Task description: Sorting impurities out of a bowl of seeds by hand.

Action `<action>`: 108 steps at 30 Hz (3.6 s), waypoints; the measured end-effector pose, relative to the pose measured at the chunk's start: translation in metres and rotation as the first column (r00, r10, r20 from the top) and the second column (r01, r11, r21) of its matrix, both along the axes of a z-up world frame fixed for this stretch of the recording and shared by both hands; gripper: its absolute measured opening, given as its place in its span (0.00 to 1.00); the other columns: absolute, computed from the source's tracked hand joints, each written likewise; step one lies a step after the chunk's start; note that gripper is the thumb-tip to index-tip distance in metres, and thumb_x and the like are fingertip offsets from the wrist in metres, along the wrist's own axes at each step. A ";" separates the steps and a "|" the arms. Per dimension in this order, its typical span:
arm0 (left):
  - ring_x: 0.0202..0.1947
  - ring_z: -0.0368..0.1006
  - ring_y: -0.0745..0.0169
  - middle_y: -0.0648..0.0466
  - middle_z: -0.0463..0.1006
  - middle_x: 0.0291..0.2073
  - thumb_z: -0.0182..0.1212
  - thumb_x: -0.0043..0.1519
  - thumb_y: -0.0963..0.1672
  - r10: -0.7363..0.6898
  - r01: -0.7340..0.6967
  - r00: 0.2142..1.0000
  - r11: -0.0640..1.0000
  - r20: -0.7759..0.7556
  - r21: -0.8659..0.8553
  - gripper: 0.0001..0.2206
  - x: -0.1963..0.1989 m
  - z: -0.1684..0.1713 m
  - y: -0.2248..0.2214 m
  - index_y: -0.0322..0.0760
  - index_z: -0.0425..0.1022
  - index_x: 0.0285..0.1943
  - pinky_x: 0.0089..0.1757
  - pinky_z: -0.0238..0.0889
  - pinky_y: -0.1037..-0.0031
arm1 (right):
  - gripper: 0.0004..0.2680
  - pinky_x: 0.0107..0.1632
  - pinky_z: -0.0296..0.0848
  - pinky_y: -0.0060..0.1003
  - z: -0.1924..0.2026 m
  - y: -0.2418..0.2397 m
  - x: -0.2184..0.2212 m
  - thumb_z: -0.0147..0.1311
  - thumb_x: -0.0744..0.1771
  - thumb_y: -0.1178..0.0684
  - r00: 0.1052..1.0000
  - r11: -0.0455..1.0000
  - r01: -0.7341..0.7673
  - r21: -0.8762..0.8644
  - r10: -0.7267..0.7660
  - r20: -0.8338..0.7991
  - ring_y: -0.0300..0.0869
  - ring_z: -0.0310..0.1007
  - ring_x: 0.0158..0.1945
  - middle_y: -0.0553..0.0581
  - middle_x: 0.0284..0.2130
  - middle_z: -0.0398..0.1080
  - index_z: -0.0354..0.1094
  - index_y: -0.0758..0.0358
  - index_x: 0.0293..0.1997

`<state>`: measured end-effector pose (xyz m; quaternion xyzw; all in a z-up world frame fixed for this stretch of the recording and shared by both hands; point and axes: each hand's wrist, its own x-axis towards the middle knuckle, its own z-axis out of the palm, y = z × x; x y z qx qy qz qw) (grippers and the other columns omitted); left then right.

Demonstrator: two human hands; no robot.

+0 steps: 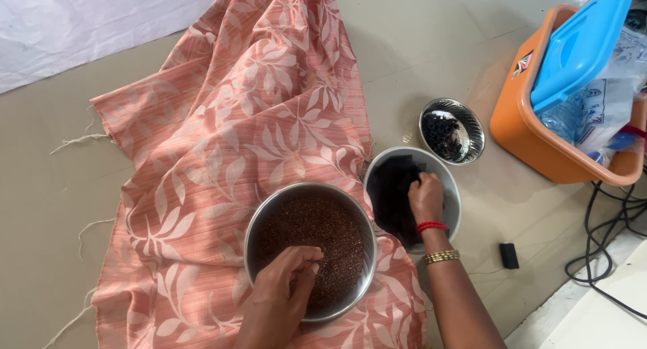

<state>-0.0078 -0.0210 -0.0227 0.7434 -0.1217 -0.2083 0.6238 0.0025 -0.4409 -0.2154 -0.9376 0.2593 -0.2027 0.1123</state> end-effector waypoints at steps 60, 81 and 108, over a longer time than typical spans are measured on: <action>0.43 0.84 0.61 0.42 0.84 0.42 0.56 0.64 0.37 0.175 -0.375 0.826 0.880 -0.536 -0.292 0.11 0.007 -0.003 0.015 0.21 0.77 0.52 0.45 0.79 0.75 | 0.07 0.47 0.73 0.44 0.230 0.248 -0.033 0.61 0.63 0.57 0.627 0.667 -0.675 0.316 0.744 -0.231 0.52 0.75 0.43 0.58 0.35 0.76 0.76 0.65 0.42; 0.42 0.81 0.63 0.43 0.82 0.45 0.53 0.66 0.38 -0.026 -0.316 0.761 0.858 -0.649 -0.405 0.13 -0.001 -0.005 0.006 0.19 0.73 0.56 0.46 0.76 0.75 | 0.06 0.39 0.78 0.35 0.271 0.251 -0.035 0.62 0.63 0.61 0.761 0.587 -0.468 0.661 0.648 -0.036 0.43 0.82 0.37 0.59 0.34 0.81 0.80 0.67 0.41; 0.43 0.80 0.62 0.45 0.80 0.45 0.55 0.66 0.37 -0.047 -0.395 0.754 0.764 -0.655 -0.510 0.10 -0.009 -0.016 -0.001 0.20 0.74 0.53 0.47 0.78 0.70 | 0.07 0.51 0.76 0.32 0.243 0.243 -0.045 0.57 0.66 0.62 0.885 0.366 -0.263 0.893 0.460 0.072 0.38 0.77 0.47 0.55 0.44 0.77 0.78 0.69 0.45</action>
